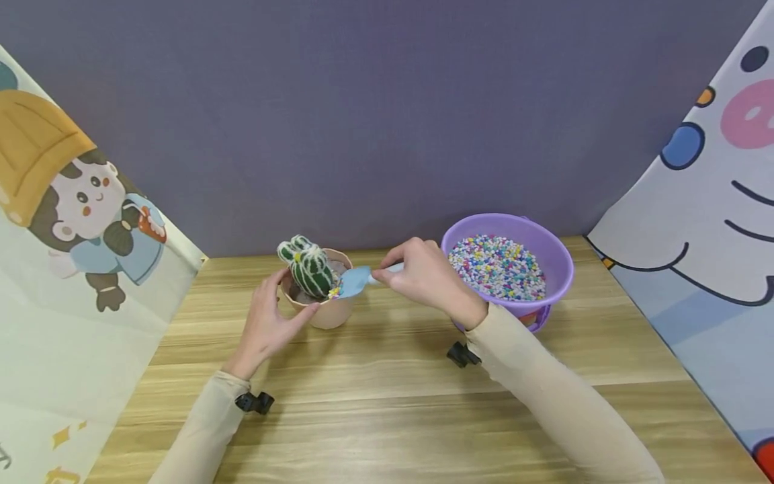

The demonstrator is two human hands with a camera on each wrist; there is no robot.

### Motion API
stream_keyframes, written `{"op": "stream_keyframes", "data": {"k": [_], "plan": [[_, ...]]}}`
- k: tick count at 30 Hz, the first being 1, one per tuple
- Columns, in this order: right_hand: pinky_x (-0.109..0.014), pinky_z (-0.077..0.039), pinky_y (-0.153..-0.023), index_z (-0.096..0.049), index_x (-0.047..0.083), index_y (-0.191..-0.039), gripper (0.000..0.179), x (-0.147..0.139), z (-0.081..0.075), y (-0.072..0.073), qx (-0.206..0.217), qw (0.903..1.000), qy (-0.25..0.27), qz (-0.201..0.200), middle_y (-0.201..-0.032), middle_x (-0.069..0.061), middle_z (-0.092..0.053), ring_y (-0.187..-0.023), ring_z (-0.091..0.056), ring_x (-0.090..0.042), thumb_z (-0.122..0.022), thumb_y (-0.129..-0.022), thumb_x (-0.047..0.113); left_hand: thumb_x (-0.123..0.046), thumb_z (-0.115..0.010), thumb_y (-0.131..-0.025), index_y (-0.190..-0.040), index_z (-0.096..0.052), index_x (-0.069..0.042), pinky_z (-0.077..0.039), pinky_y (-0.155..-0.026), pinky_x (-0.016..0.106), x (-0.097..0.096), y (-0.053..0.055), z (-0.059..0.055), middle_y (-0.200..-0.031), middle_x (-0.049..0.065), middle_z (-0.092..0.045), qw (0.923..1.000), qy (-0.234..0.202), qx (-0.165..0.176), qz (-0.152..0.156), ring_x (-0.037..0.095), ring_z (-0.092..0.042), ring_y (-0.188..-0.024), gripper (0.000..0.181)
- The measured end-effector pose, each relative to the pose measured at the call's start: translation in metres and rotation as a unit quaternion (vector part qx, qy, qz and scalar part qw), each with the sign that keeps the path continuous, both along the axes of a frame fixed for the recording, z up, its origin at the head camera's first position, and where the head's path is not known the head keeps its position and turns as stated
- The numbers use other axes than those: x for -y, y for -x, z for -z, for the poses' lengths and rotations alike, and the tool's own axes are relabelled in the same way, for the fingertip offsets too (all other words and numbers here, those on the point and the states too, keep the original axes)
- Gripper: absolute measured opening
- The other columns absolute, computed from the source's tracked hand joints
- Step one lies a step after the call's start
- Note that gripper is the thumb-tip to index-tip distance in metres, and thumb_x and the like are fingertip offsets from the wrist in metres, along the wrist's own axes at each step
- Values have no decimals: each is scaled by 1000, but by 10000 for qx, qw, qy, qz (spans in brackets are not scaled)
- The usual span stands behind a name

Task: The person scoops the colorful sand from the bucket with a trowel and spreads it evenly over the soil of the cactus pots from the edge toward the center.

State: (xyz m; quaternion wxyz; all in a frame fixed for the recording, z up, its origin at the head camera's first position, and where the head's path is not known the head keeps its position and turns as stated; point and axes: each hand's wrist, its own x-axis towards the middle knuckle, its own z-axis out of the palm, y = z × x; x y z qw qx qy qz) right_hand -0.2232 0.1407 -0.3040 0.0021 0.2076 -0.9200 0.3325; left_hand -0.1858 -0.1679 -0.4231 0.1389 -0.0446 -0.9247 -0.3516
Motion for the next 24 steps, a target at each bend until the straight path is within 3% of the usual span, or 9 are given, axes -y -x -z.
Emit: {"op": "stream_keyframes", "data": {"k": [9, 24], "plan": [[-28, -50, -58, -87, 18, -97, 18, 3, -6, 0, -67, 9999, -84, 6, -96, 0, -84, -68, -66, -10, -81, -92, 34, -51, -83, -87, -165, -31, -5, -30, -128, 66, 15, 14, 3, -169, 20, -37, 9990, -205, 169, 353, 42, -36, -155, 104], [-29, -54, -64, -87, 19, -99, 19, 4, -6, -2, 43, 9998, -178, 13, -99, 1, -84, -75, -70, -12, -81, -92, 36, -57, -85, -85, -164, -34, -8, -32, -128, 64, 12, 13, 5, -166, 17, -40, 9991, -287, 185, 270, 38, -39, -153, 105]]}}
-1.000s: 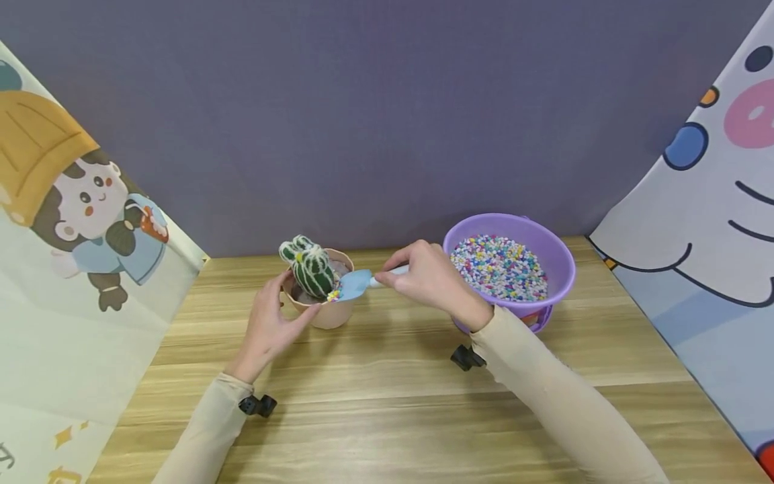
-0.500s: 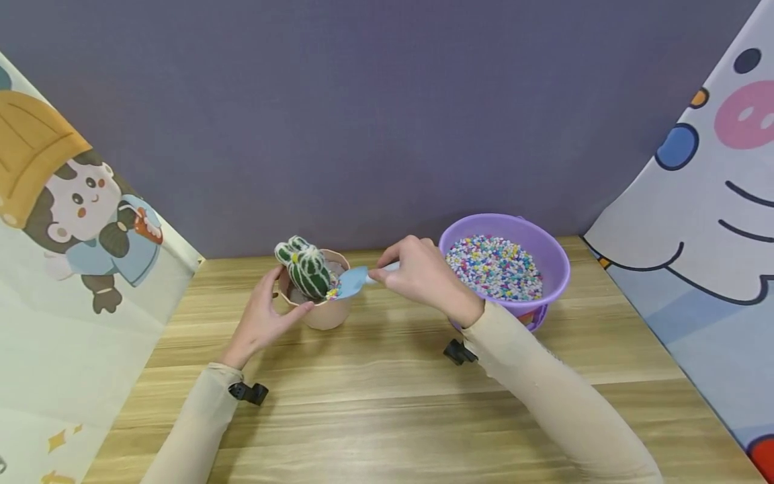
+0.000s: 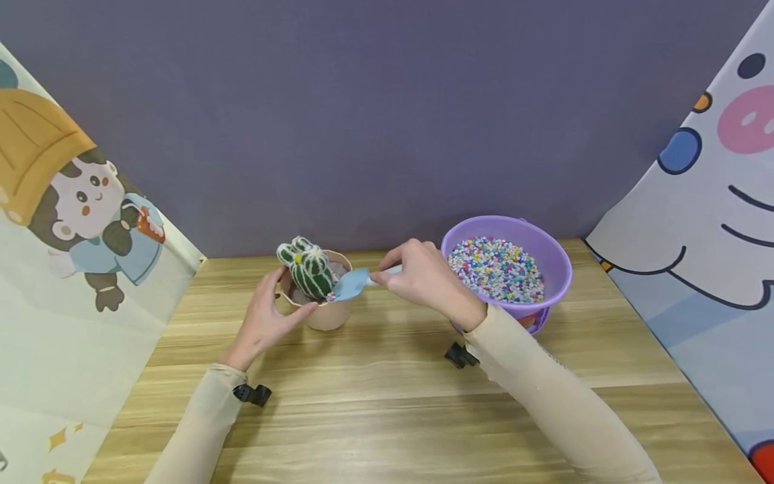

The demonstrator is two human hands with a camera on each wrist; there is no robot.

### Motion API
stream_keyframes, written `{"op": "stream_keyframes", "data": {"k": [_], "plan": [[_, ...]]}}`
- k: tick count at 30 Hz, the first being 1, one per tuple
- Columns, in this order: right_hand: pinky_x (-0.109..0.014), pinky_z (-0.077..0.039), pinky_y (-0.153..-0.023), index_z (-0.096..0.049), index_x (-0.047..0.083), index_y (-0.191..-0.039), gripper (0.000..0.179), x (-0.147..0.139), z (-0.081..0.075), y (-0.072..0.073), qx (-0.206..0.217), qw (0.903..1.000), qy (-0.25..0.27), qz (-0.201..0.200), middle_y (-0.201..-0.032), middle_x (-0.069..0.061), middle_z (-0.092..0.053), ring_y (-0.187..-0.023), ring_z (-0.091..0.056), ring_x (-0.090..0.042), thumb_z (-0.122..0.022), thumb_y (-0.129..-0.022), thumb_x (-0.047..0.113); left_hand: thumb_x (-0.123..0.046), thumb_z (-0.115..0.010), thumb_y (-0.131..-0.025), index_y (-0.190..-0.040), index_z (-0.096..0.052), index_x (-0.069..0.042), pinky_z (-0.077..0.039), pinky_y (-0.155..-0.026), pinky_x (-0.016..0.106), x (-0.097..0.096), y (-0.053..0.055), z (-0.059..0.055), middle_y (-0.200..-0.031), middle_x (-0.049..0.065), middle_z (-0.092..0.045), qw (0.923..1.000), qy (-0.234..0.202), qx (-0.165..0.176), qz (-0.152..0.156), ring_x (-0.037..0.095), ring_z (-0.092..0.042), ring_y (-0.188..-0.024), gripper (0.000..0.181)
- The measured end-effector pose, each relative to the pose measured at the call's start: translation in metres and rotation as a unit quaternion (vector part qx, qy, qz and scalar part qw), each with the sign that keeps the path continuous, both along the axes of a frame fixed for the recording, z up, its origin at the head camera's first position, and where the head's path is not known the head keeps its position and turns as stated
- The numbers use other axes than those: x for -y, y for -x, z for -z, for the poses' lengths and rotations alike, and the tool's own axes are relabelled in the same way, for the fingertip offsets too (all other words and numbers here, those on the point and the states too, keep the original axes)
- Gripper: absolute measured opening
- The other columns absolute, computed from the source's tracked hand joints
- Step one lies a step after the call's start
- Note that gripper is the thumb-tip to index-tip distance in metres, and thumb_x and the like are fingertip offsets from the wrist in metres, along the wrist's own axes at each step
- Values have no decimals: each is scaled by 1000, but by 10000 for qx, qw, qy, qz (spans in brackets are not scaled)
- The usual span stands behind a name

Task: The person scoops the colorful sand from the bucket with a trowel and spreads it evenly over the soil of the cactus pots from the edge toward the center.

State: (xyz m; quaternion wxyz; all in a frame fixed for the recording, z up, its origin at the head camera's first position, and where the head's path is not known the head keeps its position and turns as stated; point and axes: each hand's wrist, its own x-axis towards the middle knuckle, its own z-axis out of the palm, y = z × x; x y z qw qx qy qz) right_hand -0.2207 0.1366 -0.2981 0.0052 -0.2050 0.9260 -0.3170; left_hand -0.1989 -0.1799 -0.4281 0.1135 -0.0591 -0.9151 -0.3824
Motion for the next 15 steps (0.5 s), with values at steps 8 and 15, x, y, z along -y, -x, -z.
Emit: {"op": "stream_keyframes", "data": {"k": [8, 15], "plan": [[-29, -51, -58, -87, 20, -97, 18, 1, -1, -3, -32, 10000, 35, -9, -95, 3, -83, -68, -66, -12, -82, -92, 36, -66, -84, -81, -164, -35, -12, -46, -117, 61, -13, -5, -6, -151, 18, -44, 9994, 258, 47, -235, 35, -48, -136, 111], [-29, -53, -59, -87, 19, -97, 17, 0, 0, -4, -126, 9999, 69, -26, -92, 3, -83, -67, -67, -10, -82, -92, 34, -57, -88, -82, -167, -31, -10, -34, -126, 65, -3, 1, -3, -167, 20, -37, 9998, 187, 12, 101, 40, -38, -152, 112]]}}
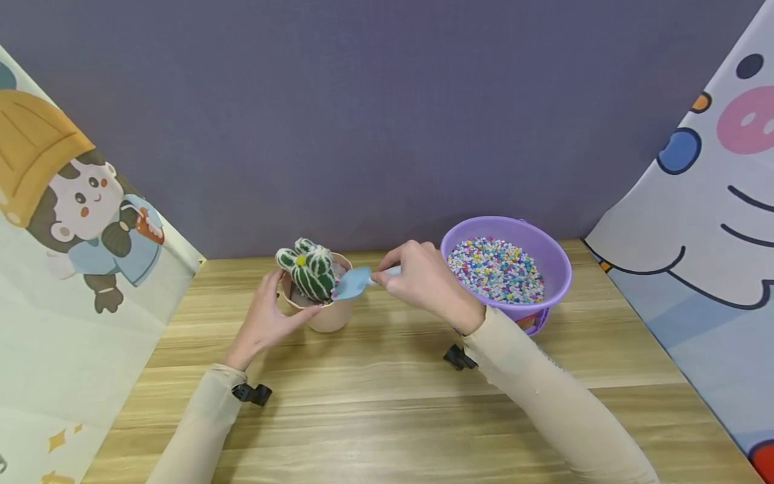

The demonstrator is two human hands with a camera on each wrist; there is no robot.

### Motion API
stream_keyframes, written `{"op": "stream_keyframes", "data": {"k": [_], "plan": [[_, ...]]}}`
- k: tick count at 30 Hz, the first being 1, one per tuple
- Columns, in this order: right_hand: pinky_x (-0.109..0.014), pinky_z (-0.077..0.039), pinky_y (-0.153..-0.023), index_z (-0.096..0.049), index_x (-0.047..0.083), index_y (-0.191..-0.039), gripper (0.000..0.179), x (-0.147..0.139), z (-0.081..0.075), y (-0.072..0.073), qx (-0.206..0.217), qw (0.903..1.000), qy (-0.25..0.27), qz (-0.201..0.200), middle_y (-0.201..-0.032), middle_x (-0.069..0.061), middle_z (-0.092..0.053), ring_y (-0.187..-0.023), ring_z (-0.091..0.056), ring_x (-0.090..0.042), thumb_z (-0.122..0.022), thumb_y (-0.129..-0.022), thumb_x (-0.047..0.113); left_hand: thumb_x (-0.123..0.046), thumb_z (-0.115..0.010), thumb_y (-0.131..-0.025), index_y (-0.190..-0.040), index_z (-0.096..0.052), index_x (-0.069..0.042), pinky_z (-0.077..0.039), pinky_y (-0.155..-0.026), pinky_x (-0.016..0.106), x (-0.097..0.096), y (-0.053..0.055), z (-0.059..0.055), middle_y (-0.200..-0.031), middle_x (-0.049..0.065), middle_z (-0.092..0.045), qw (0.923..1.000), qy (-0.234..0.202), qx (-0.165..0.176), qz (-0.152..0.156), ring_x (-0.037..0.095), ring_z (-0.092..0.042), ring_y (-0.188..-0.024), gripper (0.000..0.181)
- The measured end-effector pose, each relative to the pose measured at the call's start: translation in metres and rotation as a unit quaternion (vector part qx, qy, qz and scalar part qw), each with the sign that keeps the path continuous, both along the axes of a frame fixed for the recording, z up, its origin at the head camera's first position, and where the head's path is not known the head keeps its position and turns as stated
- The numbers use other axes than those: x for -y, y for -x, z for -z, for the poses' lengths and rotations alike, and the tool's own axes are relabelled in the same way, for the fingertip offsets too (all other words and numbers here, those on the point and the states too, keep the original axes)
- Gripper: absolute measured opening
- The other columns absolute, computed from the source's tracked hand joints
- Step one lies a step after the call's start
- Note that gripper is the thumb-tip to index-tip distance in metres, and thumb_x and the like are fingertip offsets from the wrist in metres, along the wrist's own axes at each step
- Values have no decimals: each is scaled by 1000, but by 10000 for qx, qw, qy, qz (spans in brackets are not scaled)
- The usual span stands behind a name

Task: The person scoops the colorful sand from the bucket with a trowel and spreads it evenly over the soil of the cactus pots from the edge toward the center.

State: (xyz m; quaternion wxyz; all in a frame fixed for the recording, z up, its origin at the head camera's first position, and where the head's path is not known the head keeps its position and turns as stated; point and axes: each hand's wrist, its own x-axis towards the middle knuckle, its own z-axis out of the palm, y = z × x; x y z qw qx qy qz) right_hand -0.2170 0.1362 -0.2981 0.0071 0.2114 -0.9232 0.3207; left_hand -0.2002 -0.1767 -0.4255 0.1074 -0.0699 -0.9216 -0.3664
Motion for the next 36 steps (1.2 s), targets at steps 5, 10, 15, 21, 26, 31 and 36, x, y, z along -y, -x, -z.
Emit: {"op": "stream_keyframes", "data": {"k": [5, 10, 15, 21, 26, 31, 36], "plan": [[-29, -55, -62, -87, 18, -97, 16, -3, 3, 0, 98, 9999, 63, 0, -93, 3, -83, -70, -68, -11, -82, -92, 33, -56, -87, -83, -168, -28, -14, -27, -129, 66, 5, 3, 2, -172, 14, -36, 9996, -39, 81, 283, 40, -34, -157, 112], [-31, -57, -67, -87, 17, -98, 18, -7, 4, 2, 125, 9999, 116, -24, -96, 2, -83, -76, -71, -12, -82, -92, 33, -62, -86, -82, -167, -31, -15, -28, -128, 68, 4, 2, 2, -172, 12, -37, 9998, -47, 114, 185, 39, -35, -157, 112], [-31, -57, -68, -87, 18, -99, 18, -12, 5, 3, 245, 9994, 226, -7, -96, 1, -83, -76, -70, -14, -82, -91, 34, -69, -85, -78, -165, -35, -15, -32, -127, 65, -3, -1, 1, -167, 12, -43, 10000, -31, 65, -55, 36, -39, -154, 114], [-31, -55, -67, -87, 17, -99, 17, -19, 7, 7, 266, 9991, 314, 27, -95, 1, -83, -75, -68, -16, -82, -91, 32, -68, -86, -77, -165, -35, -14, -35, -126, 63, -8, -3, 2, -163, 14, -46, 9996, 31, -100, -254, 37, -41, -152, 115], [-31, -54, -70, -87, 18, -99, 17, -26, 9, 9, 191, 9991, 380, 54, -94, 1, -83, -78, -68, -15, -81, -91, 31, -67, -86, -79, -166, -31, -13, -36, -125, 63, -8, -5, 2, -161, 15, -47, 9995, 13, -84, -295, 37, -41, -151, 117], [-29, -52, -68, -86, 16, -102, 17, -35, 13, 12, 178, 9982, 569, 28, -94, -2, -83, -75, -64, -17, -81, -93, 29, -59, -86, -82, -166, -29, -7, -35, -126, 63, -7, -7, 1, -165, 20, -42, 9989, -104, -176, -430, 40, -39, -153, 114], [-27, -47, -64, -87, 17, -103, 18, -47, 15, 13, 43, 9982, 592, 106, -93, -3, -83, -73, -60, -17, -82, -93, 31, -42, -87, -85, -160, -38, -3, -47, -116, 61, -8, -7, -2, -161, 22, -45, 9911, -770, -836, -688, 40, -47, -144, 98]]}}
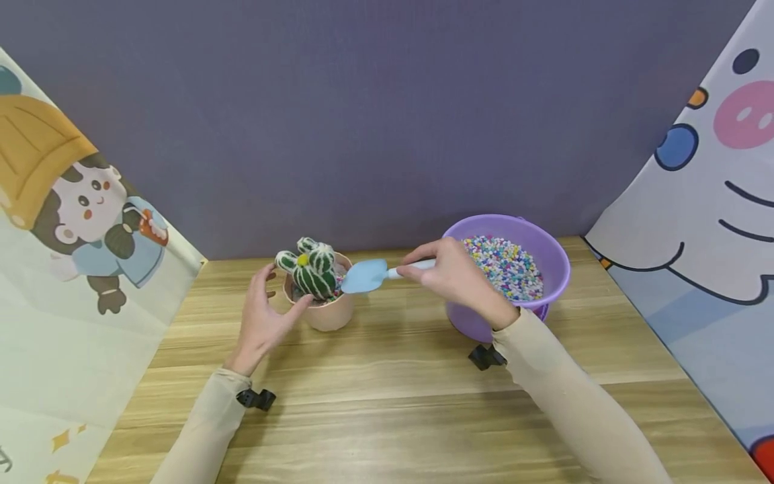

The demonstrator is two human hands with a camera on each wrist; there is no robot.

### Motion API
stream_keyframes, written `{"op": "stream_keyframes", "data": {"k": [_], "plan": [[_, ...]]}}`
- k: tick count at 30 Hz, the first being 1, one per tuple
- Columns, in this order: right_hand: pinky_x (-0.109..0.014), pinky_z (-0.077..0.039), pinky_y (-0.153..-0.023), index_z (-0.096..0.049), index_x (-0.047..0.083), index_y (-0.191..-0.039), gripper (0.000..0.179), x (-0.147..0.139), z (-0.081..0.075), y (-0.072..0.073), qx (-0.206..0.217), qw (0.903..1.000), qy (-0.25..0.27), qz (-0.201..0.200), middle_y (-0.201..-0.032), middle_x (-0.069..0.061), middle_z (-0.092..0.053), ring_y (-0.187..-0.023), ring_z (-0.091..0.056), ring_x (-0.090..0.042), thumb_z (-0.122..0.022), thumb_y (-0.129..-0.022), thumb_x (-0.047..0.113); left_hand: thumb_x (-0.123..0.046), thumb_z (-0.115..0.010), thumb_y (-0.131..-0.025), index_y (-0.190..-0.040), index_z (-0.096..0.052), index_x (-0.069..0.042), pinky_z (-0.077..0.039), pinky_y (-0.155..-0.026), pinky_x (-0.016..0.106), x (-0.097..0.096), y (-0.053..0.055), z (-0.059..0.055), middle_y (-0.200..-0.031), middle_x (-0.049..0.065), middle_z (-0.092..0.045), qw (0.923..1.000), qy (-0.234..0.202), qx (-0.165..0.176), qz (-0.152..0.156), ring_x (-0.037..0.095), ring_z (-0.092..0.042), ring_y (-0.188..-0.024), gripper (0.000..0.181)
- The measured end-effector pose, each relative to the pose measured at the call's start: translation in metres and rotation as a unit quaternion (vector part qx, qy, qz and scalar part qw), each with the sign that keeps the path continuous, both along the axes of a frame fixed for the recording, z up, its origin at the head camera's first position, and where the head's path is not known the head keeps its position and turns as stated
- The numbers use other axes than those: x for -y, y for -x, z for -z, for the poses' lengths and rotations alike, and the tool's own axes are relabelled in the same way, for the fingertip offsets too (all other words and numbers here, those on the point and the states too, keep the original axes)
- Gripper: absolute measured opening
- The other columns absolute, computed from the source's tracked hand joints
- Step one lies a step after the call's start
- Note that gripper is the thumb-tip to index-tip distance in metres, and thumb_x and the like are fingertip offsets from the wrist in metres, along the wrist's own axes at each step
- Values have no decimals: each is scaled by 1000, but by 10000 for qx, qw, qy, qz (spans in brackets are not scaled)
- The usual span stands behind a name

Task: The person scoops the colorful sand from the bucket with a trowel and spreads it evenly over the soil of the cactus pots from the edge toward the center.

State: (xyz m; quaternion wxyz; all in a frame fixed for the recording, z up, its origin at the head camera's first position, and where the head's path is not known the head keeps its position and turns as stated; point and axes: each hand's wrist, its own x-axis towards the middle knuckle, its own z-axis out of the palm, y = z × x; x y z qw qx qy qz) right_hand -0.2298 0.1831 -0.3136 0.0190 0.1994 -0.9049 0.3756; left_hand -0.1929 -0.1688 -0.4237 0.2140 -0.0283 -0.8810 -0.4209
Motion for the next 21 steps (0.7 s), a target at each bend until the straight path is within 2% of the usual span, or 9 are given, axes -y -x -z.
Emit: {"op": "stream_keyframes", "data": {"k": [2, 5, 7, 10, 14, 19, 21], "plan": [[-26, -46, -63, -87, 16, -103, 18, -5, 0, 0, -27, 10000, 40, 5, -93, -3, -82, -72, -59, -17, -82, -94, 31, -34, -86, -87, -156, -45, -3, -51, -108, 59, -1, 1, -1, -155, 20, -50, 9987, -309, -401, -86, 37, -51, -137, 87], [-26, -47, -62, -87, 15, -104, 19, -12, 0, -1, -28, 9999, 135, 2, -92, -4, -82, -72, -59, -16, -82, -94, 31, -22, -84, -89, -149, -53, -2, -54, -101, 55, -2, 1, -4, -149, 18, -56, 9920, -678, -1053, -183, 35, -55, -130, 70], [-25, -47, -60, -86, 15, -104, 19, -17, 0, -2, -4, 9998, 183, 20, -92, -5, -81, -69, -59, -14, -82, -94, 31, -15, -84, -89, -144, -58, -2, -55, -98, 47, -2, 0, -6, -146, 18, -58, 9854, -863, -1452, -204, 30, -57, -125, 62], [-25, -45, -49, -86, 16, -105, 20, -25, -1, -3, 127, 9995, 285, 45, -89, -6, -80, -56, -55, -11, -81, -94, 32, -8, -83, -87, -138, -63, 0, -54, -94, 33, -4, 0, -10, -142, 20, -61, 9757, -1005, -1937, -176, 22, -57, -120, 56], [-26, -43, -41, -86, 17, -106, 20, -36, -2, -5, 282, 9986, 449, 85, -90, -9, -80, -47, -50, -8, -81, -94, 32, -4, -82, -84, -129, -68, 2, -53, -89, 23, -9, -2, -18, -136, 21, -64, 9660, -1047, -2362, -97, 18, -57, -118, 47], [-24, -48, -53, -86, 17, -106, 21, -49, 0, -6, -84, 9988, 420, 227, -95, -6, -80, -62, -58, -8, -83, -93, 32, -4, -79, -86, -120, -70, 7, -54, -88, 21, -15, -6, -25, -130, 24, -66, 9559, -1065, -2734, 118, 15, -59, -120, 37], [-24, -48, -54, -86, 17, -107, 22, -55, 0, -7, -184, 9986, 393, 315, -96, -6, -80, -63, -58, -7, -84, -93, 33, -4, -78, -86, -119, -70, 8, -54, -87, 21, -19, -8, -28, -128, 25, -66, 9533, -1082, -2810, 236, 15, -60, -118, 35]]}}
